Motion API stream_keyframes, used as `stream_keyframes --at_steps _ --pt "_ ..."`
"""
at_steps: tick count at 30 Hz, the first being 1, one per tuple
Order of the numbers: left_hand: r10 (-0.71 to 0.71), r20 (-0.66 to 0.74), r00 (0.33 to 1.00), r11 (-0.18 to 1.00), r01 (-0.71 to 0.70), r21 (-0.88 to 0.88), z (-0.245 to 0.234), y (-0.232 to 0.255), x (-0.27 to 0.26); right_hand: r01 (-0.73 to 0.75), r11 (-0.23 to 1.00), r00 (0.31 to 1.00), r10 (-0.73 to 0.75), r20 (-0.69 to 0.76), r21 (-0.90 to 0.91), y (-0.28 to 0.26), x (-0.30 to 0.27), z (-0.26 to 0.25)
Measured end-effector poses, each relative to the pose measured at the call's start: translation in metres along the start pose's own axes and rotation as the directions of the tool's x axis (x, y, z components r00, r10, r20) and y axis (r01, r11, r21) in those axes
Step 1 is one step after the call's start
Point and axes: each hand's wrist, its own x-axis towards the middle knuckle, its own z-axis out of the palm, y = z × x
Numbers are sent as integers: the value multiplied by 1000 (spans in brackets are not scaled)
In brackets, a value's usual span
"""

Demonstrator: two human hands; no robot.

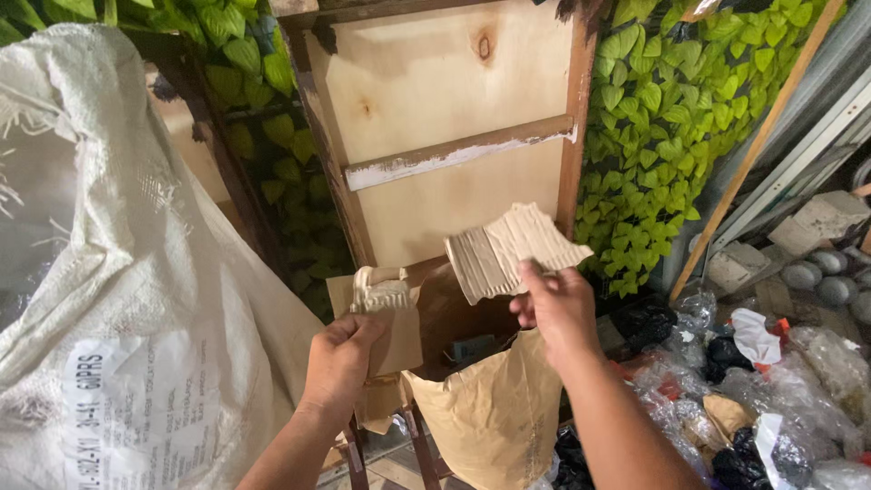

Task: The person sorts through a large pile of plastic wrap, bubble wrap, and cardboard on the floor, picking up items by hand and placing them into different large bags and sacks.

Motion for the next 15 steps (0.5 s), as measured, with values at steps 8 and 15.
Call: stream_keyframes --at_steps 8,15 --pt "218 203 955 976 -215 -38 3 -32 27 85 836 960 77 269 -542 13 -38 5" --pt "202 266 943 979 -192 -64 32 4 -3 203 973 892 -136 431 -112 44 -40 21"
